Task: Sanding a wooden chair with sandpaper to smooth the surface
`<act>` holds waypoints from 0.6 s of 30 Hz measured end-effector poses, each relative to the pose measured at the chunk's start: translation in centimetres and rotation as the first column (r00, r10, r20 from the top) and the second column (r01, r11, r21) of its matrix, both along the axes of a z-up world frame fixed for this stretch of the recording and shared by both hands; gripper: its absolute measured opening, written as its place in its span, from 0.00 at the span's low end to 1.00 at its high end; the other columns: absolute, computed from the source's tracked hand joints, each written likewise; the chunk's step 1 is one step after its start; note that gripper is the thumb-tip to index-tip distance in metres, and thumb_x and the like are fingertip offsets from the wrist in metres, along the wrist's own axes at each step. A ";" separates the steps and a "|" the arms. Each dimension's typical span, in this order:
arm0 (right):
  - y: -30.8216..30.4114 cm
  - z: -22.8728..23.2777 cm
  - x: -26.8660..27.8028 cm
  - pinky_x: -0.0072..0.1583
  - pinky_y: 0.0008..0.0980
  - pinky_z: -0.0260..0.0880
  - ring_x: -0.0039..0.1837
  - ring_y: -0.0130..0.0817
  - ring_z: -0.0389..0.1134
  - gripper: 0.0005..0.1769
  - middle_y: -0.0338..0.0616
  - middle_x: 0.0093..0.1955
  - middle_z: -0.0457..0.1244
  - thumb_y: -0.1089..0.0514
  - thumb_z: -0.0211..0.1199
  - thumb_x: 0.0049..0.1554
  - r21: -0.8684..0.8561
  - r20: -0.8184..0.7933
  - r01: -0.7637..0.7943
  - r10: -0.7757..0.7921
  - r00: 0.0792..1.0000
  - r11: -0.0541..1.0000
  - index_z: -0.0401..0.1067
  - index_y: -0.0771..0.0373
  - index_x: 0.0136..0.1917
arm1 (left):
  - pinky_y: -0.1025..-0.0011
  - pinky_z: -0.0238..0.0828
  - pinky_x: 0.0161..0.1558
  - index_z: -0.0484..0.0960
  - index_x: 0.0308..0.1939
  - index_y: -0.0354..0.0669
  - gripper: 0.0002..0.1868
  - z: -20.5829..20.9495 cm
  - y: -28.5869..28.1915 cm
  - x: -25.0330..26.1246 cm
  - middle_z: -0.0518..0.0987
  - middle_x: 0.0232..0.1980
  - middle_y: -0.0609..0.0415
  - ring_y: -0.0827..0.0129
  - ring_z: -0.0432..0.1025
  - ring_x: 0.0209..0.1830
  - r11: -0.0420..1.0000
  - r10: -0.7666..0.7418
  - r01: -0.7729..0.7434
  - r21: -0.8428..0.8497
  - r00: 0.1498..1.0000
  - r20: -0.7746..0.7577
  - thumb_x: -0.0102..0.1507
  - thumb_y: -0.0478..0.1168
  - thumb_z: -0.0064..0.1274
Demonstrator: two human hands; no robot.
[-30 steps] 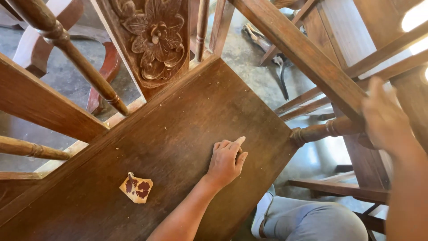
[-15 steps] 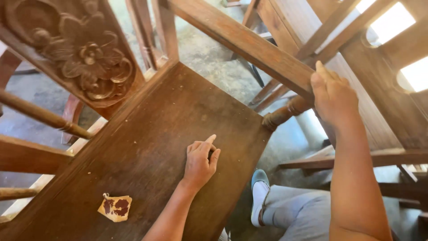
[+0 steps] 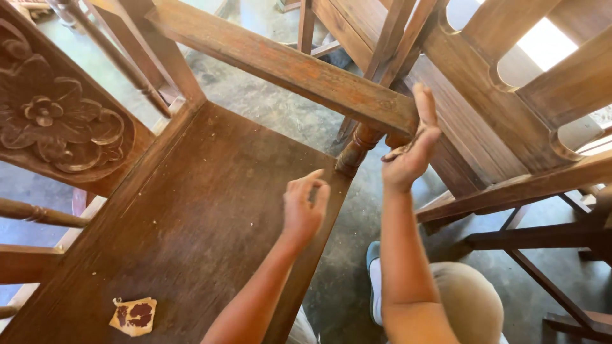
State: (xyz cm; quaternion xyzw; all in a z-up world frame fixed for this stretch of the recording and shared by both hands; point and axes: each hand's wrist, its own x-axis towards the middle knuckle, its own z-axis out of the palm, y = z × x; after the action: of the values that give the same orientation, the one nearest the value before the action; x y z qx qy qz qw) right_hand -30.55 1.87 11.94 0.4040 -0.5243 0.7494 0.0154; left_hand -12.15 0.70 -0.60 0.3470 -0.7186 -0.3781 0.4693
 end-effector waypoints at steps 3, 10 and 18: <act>-0.6 -2.7 -0.2 0.86 0.42 0.54 0.87 0.39 0.50 0.37 0.47 0.89 0.44 0.38 0.30 0.76 -0.392 0.218 -0.142 0.242 0.946 0.909 0.51 0.65 0.85 | 0.67 0.67 0.55 0.84 0.60 0.50 0.20 -2.0 0.1 -2.9 0.83 0.42 0.64 0.66 0.75 0.52 0.998 -0.034 0.036 -0.047 0.999 0.037 0.63 0.40 0.61; 1.5 7.1 -3.3 0.78 0.44 0.50 0.80 0.47 0.55 0.25 0.56 0.79 0.57 0.55 0.44 0.70 0.678 -0.265 -0.042 0.297 0.917 0.734 0.66 0.68 0.75 | 0.66 0.66 0.57 0.82 0.57 0.44 0.18 -1.5 0.1 -1.6 0.81 0.43 0.59 0.63 0.72 0.49 0.997 0.056 -0.051 -0.053 0.993 0.100 0.62 0.34 0.59; 0.6 0.4 -2.1 0.84 0.41 0.62 0.73 0.41 0.67 0.31 0.59 0.67 0.66 0.45 0.34 0.76 0.134 -0.325 -0.233 0.265 0.908 0.963 0.63 0.71 0.74 | 0.66 0.67 0.57 0.81 0.55 0.41 0.18 0.3 0.0 -2.0 0.81 0.44 0.57 0.61 0.71 0.48 0.999 0.039 -0.039 -0.001 0.997 0.063 0.61 0.31 0.57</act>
State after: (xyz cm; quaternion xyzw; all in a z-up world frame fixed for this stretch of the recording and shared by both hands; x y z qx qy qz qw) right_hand -32.67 2.43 12.39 0.5913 -0.4917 0.6391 -0.0087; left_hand -14.15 0.74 -0.29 0.3726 -0.7262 -0.3578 0.4536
